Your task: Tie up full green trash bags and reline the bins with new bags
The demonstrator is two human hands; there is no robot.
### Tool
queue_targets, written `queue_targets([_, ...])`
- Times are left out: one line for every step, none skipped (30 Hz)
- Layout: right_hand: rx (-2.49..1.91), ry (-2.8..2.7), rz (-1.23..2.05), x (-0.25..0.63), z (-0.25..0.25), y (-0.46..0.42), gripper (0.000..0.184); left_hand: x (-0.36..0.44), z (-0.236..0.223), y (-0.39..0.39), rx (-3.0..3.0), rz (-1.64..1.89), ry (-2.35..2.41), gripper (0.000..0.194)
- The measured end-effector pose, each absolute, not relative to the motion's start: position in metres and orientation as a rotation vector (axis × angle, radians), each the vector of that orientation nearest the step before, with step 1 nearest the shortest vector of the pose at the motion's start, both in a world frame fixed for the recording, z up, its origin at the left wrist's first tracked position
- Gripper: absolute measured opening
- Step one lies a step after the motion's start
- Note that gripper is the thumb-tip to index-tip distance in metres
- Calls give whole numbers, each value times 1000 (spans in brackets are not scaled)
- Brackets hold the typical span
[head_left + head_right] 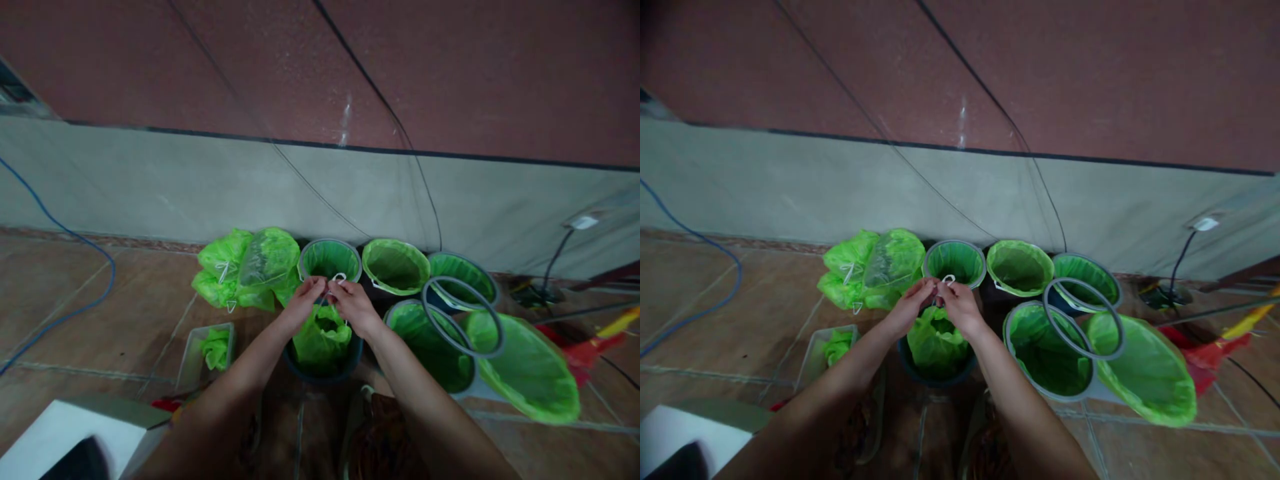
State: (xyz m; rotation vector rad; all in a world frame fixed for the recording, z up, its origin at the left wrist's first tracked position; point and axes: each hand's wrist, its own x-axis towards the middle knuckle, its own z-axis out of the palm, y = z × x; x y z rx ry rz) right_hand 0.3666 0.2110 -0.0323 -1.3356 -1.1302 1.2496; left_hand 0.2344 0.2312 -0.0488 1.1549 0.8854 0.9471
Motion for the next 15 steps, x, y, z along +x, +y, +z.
queue_targets([-1313, -1065, 1278, 371, -27, 213, 41, 235, -53, 229, 1179, 907, 874, 36])
queue_targets([-1294, -1002, 1296, 375, -23, 214, 43, 235, -57, 227, 1227, 856, 866, 34])
queue_targets([-1276, -952, 1308, 379, -19, 215, 46, 236, -60, 225, 1295, 803, 864, 32])
queue_targets([-1262, -913, 1313, 382, -16, 216, 48, 236, -63, 224, 1370, 759, 880, 28])
queue_targets([-1252, -887, 1313, 384, -14, 217, 49, 236, -66, 223, 1442, 733, 917, 26])
queue_targets([-1244, -870, 1307, 386, -13, 217, 50, 236, -68, 223, 1500, 724, 971, 25])
queue_targets([-1239, -857, 1298, 387, -12, 217, 49, 236, -70, 224, 1537, 731, 1031, 25])
queue_targets([-1236, -847, 1287, 388, -13, 218, 48, 236, -72, 225, 1547, 743, 1089, 25])
queue_targets([-1235, -840, 1267, 389, -13, 218, 48, 236, -74, 227, 1535, 757, 1139, 24])
queue_targets([-1237, -835, 1236, 389, -14, 217, 47, 236, -76, 228, 1507, 772, 1179, 23])
queue_targets([-1243, -833, 1193, 390, -14, 217, 46, 237, -77, 229, 1465, 788, 1211, 22])
queue_targets([-1246, -836, 1143, 391, -14, 217, 45, 238, -79, 230, 1410, 805, 1237, 21])
queue_targets([-1240, -845, 1093, 392, -13, 216, 44, 239, -80, 230, 1345, 825, 1260, 21])
queue_targets([-1224, -865, 1055, 392, -12, 215, 42, 240, -81, 230, 1278, 846, 1276, 21])
queue_targets([-1200, -896, 1039, 392, -10, 214, 40, 242, -82, 230, 1210, 869, 1285, 21])
